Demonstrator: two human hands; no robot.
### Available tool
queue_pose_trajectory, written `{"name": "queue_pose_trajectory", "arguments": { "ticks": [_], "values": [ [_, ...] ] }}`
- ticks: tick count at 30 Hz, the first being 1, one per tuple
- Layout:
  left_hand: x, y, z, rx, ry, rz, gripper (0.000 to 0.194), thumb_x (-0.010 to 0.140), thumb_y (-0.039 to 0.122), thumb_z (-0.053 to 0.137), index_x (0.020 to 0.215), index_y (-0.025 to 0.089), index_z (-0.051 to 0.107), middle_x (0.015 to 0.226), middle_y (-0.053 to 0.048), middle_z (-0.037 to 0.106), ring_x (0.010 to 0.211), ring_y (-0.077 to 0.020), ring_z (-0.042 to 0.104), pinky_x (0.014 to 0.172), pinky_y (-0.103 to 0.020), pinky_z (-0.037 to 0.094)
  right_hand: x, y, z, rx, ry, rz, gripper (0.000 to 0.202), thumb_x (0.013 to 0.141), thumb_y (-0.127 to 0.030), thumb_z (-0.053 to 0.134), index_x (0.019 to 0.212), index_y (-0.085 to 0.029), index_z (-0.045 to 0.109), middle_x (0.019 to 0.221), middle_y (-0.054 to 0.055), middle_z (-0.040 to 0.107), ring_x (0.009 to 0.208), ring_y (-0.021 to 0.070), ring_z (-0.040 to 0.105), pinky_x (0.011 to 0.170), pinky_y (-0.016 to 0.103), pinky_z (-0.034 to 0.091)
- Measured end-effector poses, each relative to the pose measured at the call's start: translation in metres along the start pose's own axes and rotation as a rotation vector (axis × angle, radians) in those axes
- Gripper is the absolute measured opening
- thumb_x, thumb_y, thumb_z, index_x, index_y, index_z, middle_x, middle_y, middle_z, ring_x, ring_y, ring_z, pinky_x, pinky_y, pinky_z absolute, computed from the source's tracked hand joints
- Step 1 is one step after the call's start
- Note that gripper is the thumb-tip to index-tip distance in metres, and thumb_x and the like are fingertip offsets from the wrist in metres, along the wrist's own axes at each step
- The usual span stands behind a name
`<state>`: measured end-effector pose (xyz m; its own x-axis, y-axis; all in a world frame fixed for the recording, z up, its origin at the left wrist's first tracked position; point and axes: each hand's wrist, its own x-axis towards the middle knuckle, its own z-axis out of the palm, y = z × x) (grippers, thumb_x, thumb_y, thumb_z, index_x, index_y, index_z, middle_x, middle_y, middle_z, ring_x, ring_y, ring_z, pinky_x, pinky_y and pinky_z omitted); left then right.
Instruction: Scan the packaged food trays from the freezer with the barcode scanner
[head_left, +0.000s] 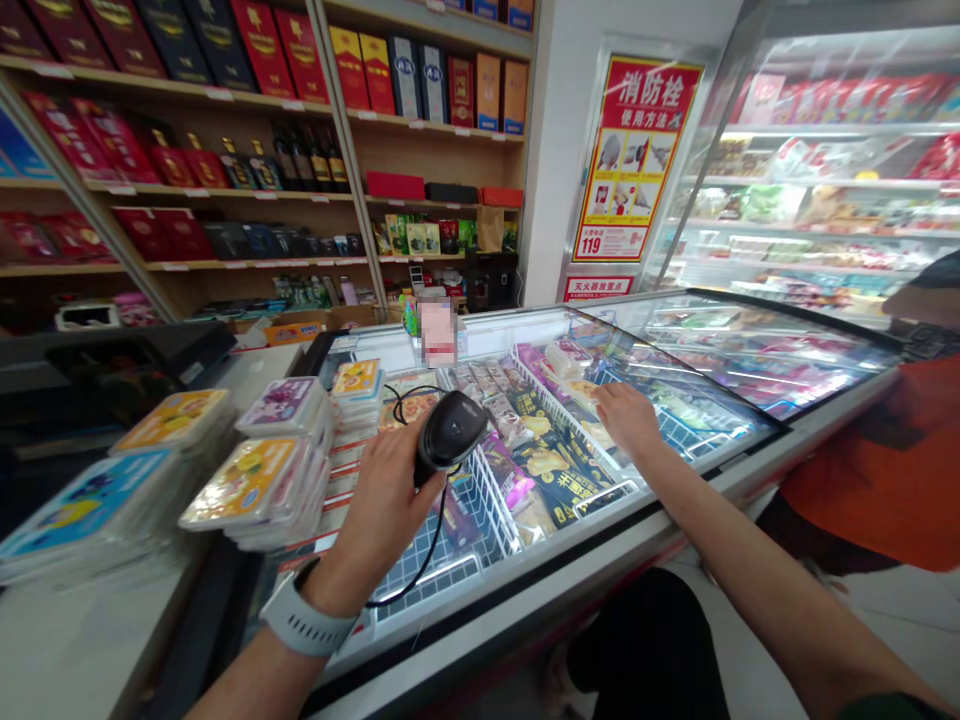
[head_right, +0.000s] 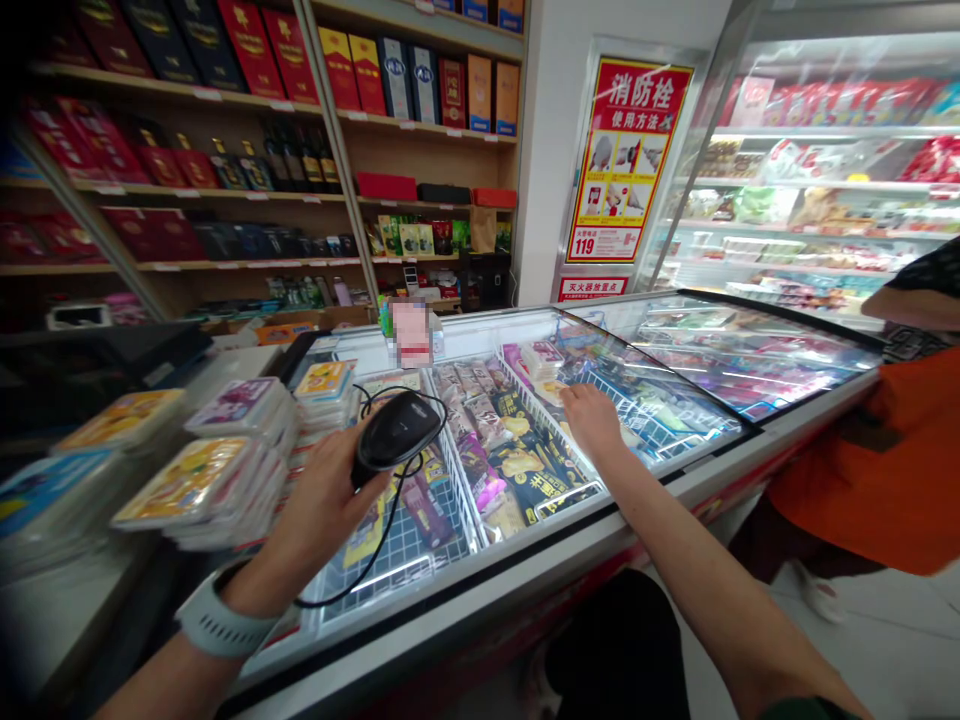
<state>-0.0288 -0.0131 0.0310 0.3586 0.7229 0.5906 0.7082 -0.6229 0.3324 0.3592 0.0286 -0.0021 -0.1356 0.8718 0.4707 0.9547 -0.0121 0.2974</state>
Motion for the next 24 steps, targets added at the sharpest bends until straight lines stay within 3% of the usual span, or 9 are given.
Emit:
{"name": "queue_pose_trajectory", "arguments": {
  "ticks": [6,14,19,24],
  "values": [
    [-0.001,0.002,-0.002,-0.006,-0.001,-0.02,0.059,0.083,0.021,0.058,0.139,0.017,0.04,0.127,-0.012,0.06,0.116,-0.0294,0.053,0.099,-0.047,0.041,-0.001,-0.002,0.008,0.041,-0.069,-0.064,0.025,0.086,-0.014,0.05,0.106,-0.014,0.065,0.108,0.012,0.067,0.102,0.0264,0.057,0.087,0.037,0.038],
    [-0.002,0.005,-0.004,-0.04,-0.004,-0.017,0.06,0.083,0.02,0.059,0.14,0.019,0.038,0.14,-0.011,0.051,0.126,-0.0276,0.047,0.107,-0.048,0.036,0.008,-0.02,0.007,0.155,0.063,-0.103,0.031,0.09,-0.02,0.045,0.114,-0.015,0.064,0.111,0.012,0.068,0.103,0.0267,0.06,0.092,0.04,0.04],
    [-0.003,0.005,-0.002,-0.038,0.028,-0.02,0.061,0.084,0.023,0.059,0.141,0.021,0.037,0.146,-0.012,0.044,0.134,-0.0285,0.041,0.11,-0.05,0.033,0.042,-0.072,-0.002,0.42,0.071,-0.226,0.038,0.094,-0.033,0.046,0.122,-0.013,0.06,0.117,0.013,0.067,0.109,0.0262,0.06,0.097,0.04,0.044],
    [-0.002,0.007,-0.005,-0.045,0.062,-0.02,0.064,0.083,0.019,0.059,0.142,0.022,0.035,0.146,-0.012,0.042,0.137,-0.0274,0.037,0.112,-0.05,0.032,0.093,-0.156,0.002,0.677,0.107,-0.41,0.044,0.092,-0.028,0.05,0.134,-0.017,0.051,0.134,0.013,0.058,0.125,0.025,0.052,0.107,0.043,0.04]
  ]
}}
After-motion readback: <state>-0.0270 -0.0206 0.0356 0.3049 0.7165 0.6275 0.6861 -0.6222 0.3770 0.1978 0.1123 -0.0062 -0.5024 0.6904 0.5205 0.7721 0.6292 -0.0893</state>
